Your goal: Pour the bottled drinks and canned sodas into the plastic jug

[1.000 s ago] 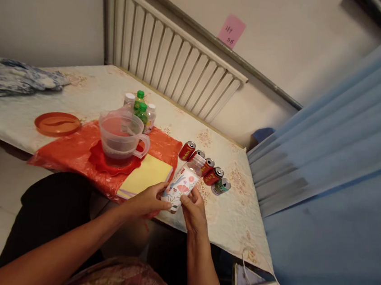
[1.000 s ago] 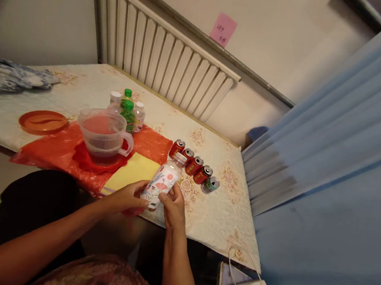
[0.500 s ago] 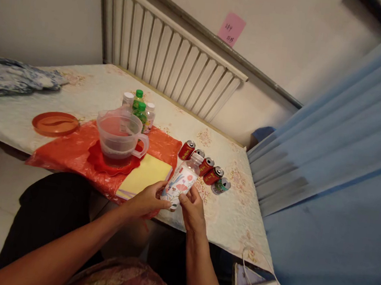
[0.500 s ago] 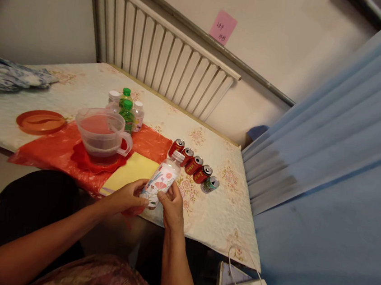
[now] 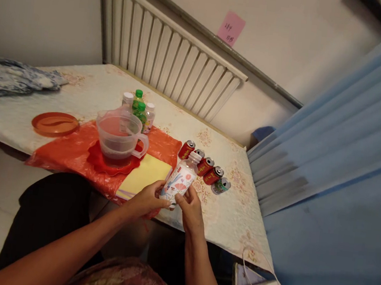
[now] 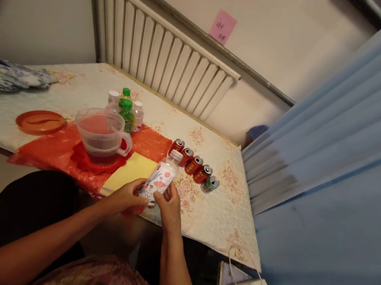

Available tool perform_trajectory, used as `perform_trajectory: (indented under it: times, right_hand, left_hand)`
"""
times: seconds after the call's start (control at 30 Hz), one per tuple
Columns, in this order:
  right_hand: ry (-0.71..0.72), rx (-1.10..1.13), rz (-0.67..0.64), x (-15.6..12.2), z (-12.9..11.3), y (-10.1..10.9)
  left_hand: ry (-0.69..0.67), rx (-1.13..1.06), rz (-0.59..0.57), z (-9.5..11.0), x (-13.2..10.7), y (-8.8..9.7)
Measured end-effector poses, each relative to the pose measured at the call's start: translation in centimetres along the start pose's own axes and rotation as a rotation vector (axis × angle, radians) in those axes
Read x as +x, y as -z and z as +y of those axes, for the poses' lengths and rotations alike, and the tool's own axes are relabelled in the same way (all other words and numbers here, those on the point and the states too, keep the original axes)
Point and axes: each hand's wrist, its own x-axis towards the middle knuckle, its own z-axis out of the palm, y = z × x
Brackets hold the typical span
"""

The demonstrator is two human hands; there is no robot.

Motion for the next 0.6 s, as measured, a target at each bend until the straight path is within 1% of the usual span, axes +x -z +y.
perform_trajectory:
  times: [0.2, 0.43, 0.6]
  right_hand:
    - [-0.023, -0.011, 0.02, -0.2, -0.08, -0.26]
    - [-0.023, -0.024, 0.011, -0.36, -0.34, -0.58]
    - [-0.03, -0.029, 0.015, -0.42, -0.3, -0.66]
  left_hand:
    - [-0.027, 0.023, 0.026, -0.24, 0.09, 0.2]
    - [0.001, -0.029, 0.033, 0.22, -0.14, -0.19]
    - [-0.007, 0.003, 0.054, 0.03, -0.11, -0.06]
